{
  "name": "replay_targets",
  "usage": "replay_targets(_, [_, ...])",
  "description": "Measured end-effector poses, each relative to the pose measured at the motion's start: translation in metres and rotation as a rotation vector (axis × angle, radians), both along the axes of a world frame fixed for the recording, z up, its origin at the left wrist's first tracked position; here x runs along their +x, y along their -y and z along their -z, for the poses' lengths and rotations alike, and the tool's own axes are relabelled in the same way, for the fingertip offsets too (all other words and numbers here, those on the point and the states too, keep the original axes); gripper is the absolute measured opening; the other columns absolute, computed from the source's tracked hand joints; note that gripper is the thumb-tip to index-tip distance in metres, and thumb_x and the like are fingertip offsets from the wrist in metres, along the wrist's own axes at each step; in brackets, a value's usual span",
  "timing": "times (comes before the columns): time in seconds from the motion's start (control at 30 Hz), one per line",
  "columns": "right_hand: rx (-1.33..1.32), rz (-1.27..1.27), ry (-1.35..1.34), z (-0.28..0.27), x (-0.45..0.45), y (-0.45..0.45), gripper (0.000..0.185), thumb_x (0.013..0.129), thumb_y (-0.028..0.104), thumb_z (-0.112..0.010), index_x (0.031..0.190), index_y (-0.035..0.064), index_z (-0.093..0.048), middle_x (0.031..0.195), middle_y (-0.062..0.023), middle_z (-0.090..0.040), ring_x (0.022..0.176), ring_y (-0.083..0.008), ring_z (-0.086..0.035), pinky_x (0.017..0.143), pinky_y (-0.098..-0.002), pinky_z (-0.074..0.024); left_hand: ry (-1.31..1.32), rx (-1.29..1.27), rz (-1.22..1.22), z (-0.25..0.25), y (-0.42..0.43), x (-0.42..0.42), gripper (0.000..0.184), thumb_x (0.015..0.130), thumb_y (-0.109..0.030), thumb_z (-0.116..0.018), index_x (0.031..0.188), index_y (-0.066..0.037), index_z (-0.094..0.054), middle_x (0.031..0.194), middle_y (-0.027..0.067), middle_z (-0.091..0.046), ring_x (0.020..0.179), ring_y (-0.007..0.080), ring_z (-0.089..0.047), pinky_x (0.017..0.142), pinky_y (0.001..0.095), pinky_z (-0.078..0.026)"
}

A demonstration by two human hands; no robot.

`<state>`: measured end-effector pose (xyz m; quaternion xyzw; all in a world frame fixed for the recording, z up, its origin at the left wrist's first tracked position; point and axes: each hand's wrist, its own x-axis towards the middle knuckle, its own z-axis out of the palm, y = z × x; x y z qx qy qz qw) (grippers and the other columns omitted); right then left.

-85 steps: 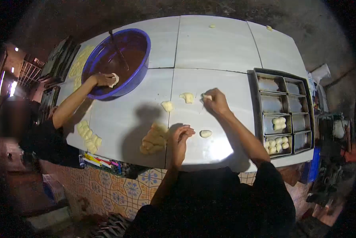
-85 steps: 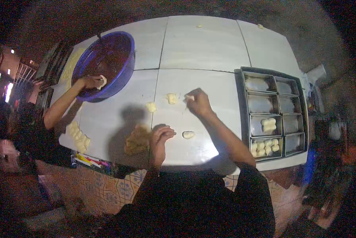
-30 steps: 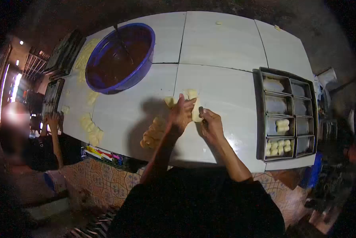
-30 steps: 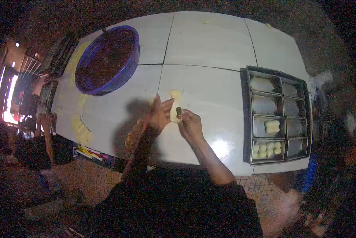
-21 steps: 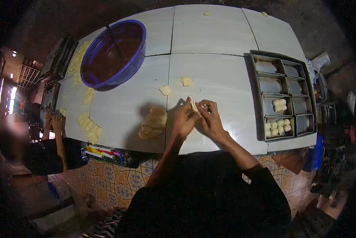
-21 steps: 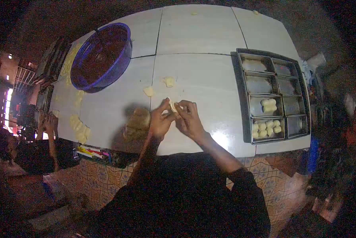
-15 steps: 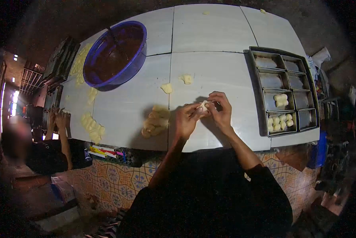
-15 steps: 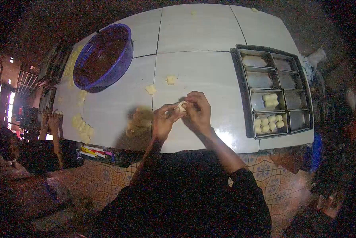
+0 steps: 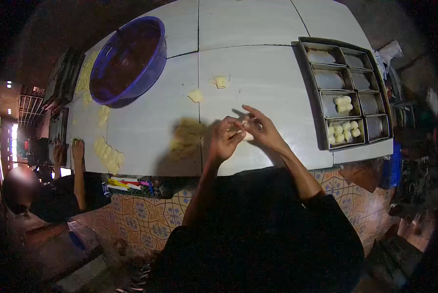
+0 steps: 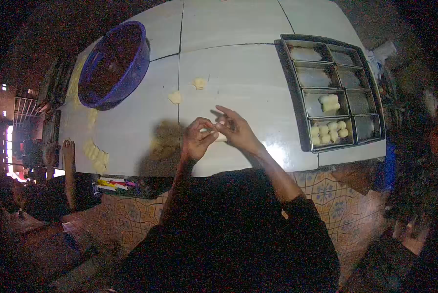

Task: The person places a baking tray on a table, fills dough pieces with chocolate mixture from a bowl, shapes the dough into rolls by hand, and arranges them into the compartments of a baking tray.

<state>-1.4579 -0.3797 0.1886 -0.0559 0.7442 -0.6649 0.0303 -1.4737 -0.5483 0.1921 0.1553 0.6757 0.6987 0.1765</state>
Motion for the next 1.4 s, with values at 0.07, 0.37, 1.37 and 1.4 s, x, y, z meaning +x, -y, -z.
replay_targets(0.07, [-0.147,-0.347,0.542,-0.001,-0.003,-0.013,0.048,0.095,0.034,-0.050,0.135,0.0060,-0.046,0.103,-0.0103,-0.062,0.084,-0.0153,-0.057,0.065,-0.0271,-0.0482,0.124,0.159,0.034,-0.001,0.004,0.002,0.030,0.078,0.013,-0.058,0.103,0.000,-0.047,0.099,0.0084,-0.054,0.093,0.0167,-0.058,0.076,0.0283,-0.053])
replay_targets(0.37, [0.141,-0.194,0.216,0.039,-0.059,-0.017,0.041,0.078,-0.003,-0.061,0.119,-0.0041,-0.057,0.119,-0.0147,-0.058,0.103,-0.0213,-0.058,0.085,-0.0289,-0.0483,-0.153,0.104,-0.631,0.063,0.024,-0.020,0.015,0.087,-0.009,-0.054,0.087,0.004,-0.061,0.091,0.0095,-0.061,0.088,0.0179,-0.060,0.082,0.0315,-0.047])
replay_targets(1.37, [-0.093,0.138,-0.054,-0.018,-0.049,0.021,0.022,0.090,0.020,-0.059,0.100,0.0026,-0.068,0.115,-0.0121,-0.053,0.097,-0.0200,-0.054,0.082,-0.0313,-0.0461,0.194,-0.262,-0.465,-0.012,-0.018,-0.020,0.032,0.093,-0.024,-0.054,0.109,0.003,-0.058,0.103,0.0113,-0.062,0.094,0.0195,-0.058,0.086,0.0328,-0.043])
replay_targets(1.4, [-0.090,0.130,-0.112,-0.020,-0.050,0.020,0.026,0.091,0.024,-0.056,0.101,0.0031,-0.067,0.118,-0.0121,-0.051,0.102,-0.0215,-0.052,0.086,-0.0335,-0.0445,0.238,-0.413,-0.435,-0.024,-0.021,-0.020,0.028,0.094,-0.022,-0.053,0.106,0.002,-0.060,0.104,0.0097,-0.063,0.092,0.0209,-0.059,0.086,0.0353,-0.044])
